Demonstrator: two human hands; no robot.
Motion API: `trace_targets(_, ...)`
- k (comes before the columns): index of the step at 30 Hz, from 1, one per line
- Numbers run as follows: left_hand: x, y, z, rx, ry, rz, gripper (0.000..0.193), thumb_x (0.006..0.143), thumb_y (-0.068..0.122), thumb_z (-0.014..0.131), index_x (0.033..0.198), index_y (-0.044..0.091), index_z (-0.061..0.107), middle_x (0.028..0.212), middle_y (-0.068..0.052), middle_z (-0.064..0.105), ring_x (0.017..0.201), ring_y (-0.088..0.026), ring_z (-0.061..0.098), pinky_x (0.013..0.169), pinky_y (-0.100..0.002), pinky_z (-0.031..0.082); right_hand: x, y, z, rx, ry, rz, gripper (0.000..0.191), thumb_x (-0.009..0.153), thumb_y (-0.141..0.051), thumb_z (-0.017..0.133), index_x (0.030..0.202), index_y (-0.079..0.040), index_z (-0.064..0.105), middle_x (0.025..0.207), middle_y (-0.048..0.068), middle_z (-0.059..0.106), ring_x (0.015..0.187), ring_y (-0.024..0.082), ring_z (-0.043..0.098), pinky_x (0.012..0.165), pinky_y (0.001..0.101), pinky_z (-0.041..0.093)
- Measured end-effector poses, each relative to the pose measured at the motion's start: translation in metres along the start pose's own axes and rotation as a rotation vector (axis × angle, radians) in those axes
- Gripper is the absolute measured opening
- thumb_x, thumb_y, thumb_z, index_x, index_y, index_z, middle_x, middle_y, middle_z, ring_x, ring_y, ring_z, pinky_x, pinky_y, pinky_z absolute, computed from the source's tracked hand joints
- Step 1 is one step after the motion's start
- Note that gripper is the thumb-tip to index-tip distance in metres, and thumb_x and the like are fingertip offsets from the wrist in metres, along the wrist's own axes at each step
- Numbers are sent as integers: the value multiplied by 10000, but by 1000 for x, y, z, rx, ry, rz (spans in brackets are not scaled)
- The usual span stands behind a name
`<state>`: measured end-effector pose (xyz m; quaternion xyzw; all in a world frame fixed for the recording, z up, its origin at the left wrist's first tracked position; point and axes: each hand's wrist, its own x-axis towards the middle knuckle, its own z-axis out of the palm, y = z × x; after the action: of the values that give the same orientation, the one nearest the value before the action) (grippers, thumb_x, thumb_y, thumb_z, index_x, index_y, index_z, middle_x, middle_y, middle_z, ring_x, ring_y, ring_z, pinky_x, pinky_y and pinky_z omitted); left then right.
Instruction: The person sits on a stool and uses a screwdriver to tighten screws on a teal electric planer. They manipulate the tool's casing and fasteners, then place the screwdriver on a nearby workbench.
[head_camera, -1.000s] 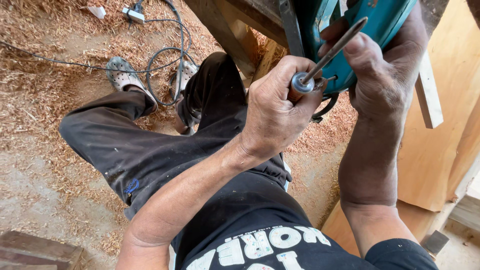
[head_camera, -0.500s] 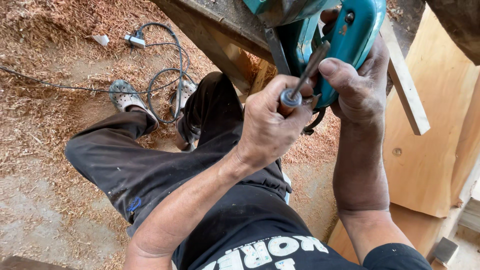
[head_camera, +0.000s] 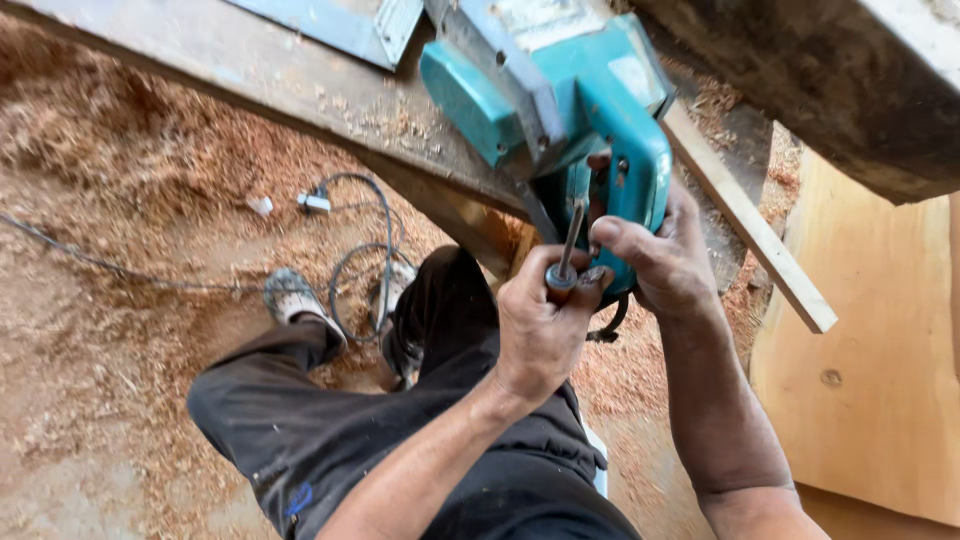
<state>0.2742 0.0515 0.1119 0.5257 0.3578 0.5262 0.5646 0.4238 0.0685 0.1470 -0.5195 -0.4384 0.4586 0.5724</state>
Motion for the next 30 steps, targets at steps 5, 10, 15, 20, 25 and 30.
trace_targets(5,3,1,-1,214,3,324,183,965,58,775,1088,25,643,884,-74,702,811,-95,692,674,-286,572,4,-2,-2,-23,-42,-9,697,824,-250,870,1389,41,584,1030,25,647,887,93,619,774,219,507)
trace_targets(10,-2,8,-13,85,-129,90,279,951,91,782,1165,16,621,940,-39,703,827,-95,696,678,-277,588,-1,-4,-6,-33,-95,-29,749,879,-380,873,1409,47,561,1006,47,676,874,102,666,797,247,579)
trace_targets(15,-7,32,-53,-1,-167,-422,461,912,150,780,1296,-18,587,906,-20,676,779,-78,630,664,-252,556,-2,-4,-9,32,-174,-44,743,920,-405,878,1386,70,547,915,103,678,785,155,689,693,266,587)
trace_targets(20,-29,51,-90,-198,-256,-420,689,930,187,677,1504,6,344,1061,37,613,869,-62,625,687,-226,578,8,-11,-9,204,-320,40,684,941,-240,878,1430,50,498,939,158,687,786,238,727,719,315,614)
trace_targets(25,-68,28,-102,168,-205,-141,641,1050,214,701,1539,-15,357,1089,-81,643,954,-131,624,841,-277,554,13,-15,-15,253,-403,69,691,929,-190,860,1460,43,484,919,189,691,724,244,702,682,316,593)
trace_targets(30,-83,27,-127,320,-252,-70,500,989,187,765,1381,10,511,1010,-86,688,829,-123,682,718,-262,578,8,-6,-20,252,-386,75,620,961,-179,853,1409,31,479,891,167,658,696,214,663,704,320,581)
